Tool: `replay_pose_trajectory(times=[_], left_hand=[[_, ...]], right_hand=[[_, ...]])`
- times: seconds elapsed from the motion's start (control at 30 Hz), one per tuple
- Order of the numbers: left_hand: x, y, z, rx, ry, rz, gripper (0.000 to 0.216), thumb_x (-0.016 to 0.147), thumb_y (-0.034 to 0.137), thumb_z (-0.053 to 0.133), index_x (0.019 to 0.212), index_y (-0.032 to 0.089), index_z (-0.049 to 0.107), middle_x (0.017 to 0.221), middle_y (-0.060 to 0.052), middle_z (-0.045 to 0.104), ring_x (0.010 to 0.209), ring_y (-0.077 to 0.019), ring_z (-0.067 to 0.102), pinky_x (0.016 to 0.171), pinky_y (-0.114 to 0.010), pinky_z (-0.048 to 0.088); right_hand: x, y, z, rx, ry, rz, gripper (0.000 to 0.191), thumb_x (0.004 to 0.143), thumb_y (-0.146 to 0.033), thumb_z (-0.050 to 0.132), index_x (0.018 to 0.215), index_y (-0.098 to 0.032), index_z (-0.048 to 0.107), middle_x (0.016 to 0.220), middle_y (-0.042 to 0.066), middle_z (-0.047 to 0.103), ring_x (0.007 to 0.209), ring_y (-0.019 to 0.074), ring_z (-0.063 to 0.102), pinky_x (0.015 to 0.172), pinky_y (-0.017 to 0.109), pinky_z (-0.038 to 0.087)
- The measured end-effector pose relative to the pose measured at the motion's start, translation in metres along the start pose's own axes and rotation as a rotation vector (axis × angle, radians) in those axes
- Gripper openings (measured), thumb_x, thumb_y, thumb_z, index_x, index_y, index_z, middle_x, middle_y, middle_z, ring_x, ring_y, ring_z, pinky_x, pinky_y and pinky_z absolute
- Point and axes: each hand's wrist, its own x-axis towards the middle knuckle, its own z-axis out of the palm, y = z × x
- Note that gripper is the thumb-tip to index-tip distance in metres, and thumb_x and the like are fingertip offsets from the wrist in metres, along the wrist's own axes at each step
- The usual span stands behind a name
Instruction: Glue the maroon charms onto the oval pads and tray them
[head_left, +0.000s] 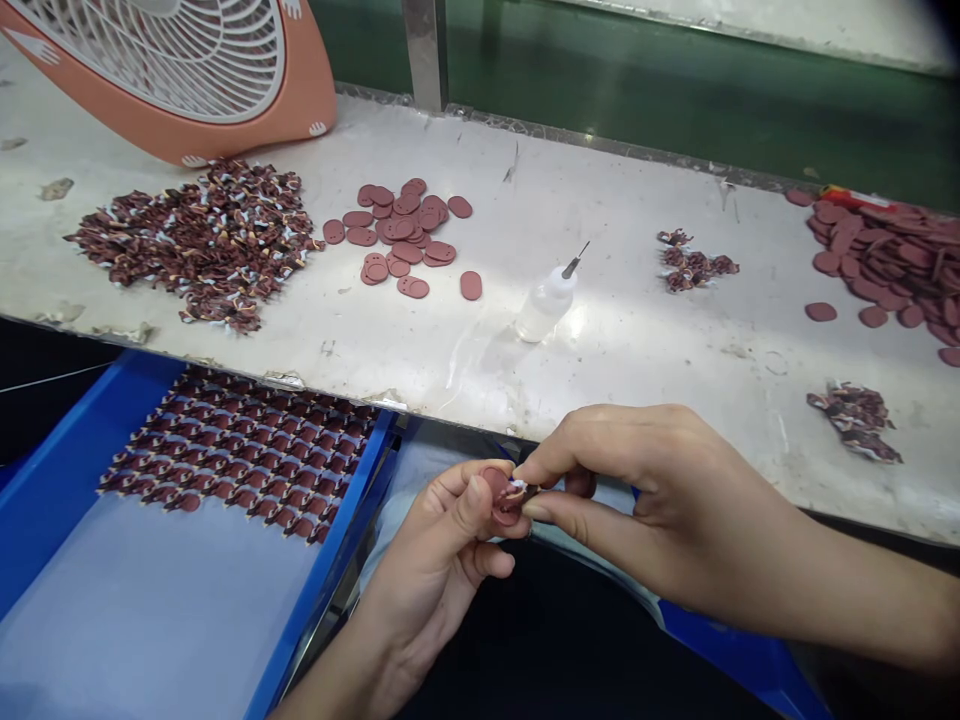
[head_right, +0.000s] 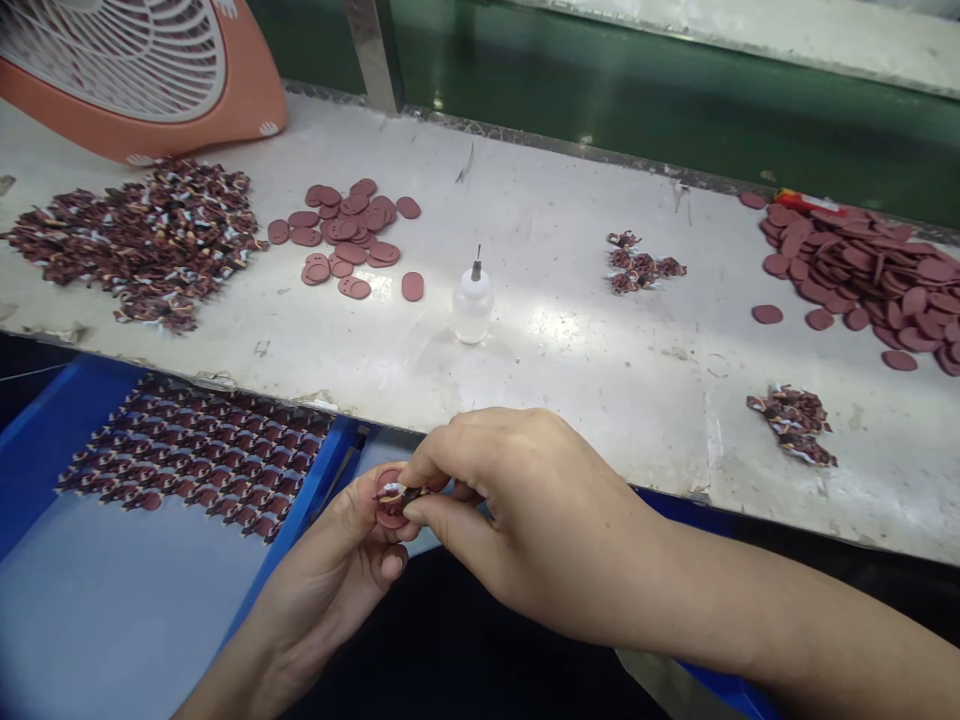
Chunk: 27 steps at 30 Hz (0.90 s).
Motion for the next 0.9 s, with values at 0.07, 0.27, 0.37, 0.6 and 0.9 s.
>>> replay_pose_trajectory(times=[0.07, 0.27, 0.37, 0.6, 0.9], left_hand=[[0.0001, 0.0004, 0.0011, -0.015, 0.003, -0.004, 0.026, 0.065, 0.036, 0.086, 0.077, 0.016, 0.073, 0.064, 0.002, 0.065, 0.058, -0.0071, 0.063, 0.045, -0.011, 0.051], [-0.0013, 0.0003, 0.0031, -0.033, -0.010, -0.003, 0.022, 0.067, 0.033, 0.085, 0.075, 0.016, 0.073, 0.064, 0.002, 0.065, 0.059, -0.0067, 0.063, 0.045, -0.010, 0.052], [-0.0022, -0.0013, 0.0030, -0.035, 0.002, -0.011, 0.023, 0.067, 0.032, 0.085, 0.075, 0.016, 0.072, 0.062, 0.003, 0.063, 0.059, -0.0068, 0.062, 0.045, -0.010, 0.051], [-0.0024, -0.0036, 0.0029, -0.011, 0.023, -0.010, 0.025, 0.068, 0.034, 0.085, 0.077, 0.015, 0.070, 0.063, 0.003, 0.061, 0.058, -0.0068, 0.060, 0.046, -0.011, 0.049], [-0.0002, -0.0033, 0.0047, -0.026, 0.004, 0.001, 0.019, 0.071, 0.029, 0.083, 0.078, 0.015, 0.072, 0.065, 0.002, 0.064, 0.059, -0.0068, 0.062, 0.046, -0.010, 0.051]], right_hand=[[0.0012, -0.0001, 0.0010, -0.015, 0.003, -0.016, 0.011, 0.084, -0.009, 0.067, 0.089, -0.018, 0.068, 0.078, -0.005, 0.069, 0.068, 0.0072, 0.063, 0.064, 0.018, 0.046], [-0.0002, 0.0001, 0.0039, -0.019, 0.014, -0.030, 0.008, 0.086, -0.011, 0.066, 0.089, -0.018, 0.067, 0.080, -0.003, 0.069, 0.073, 0.0098, 0.064, 0.067, 0.021, 0.048], [-0.0026, 0.0002, 0.0050, -0.023, 0.022, -0.046, 0.009, 0.086, -0.011, 0.065, 0.090, -0.018, 0.067, 0.081, -0.003, 0.069, 0.074, 0.0101, 0.064, 0.068, 0.022, 0.048], [-0.0060, -0.0002, 0.0070, -0.048, 0.021, -0.056, 0.007, 0.088, -0.013, 0.062, 0.090, -0.017, 0.068, 0.080, 0.000, 0.068, 0.074, 0.0121, 0.064, 0.067, 0.024, 0.049], [-0.0056, 0.0016, 0.0059, -0.030, 0.023, -0.057, 0.008, 0.088, -0.012, 0.062, 0.090, -0.018, 0.067, 0.080, 0.000, 0.068, 0.073, 0.0122, 0.064, 0.067, 0.023, 0.049]])
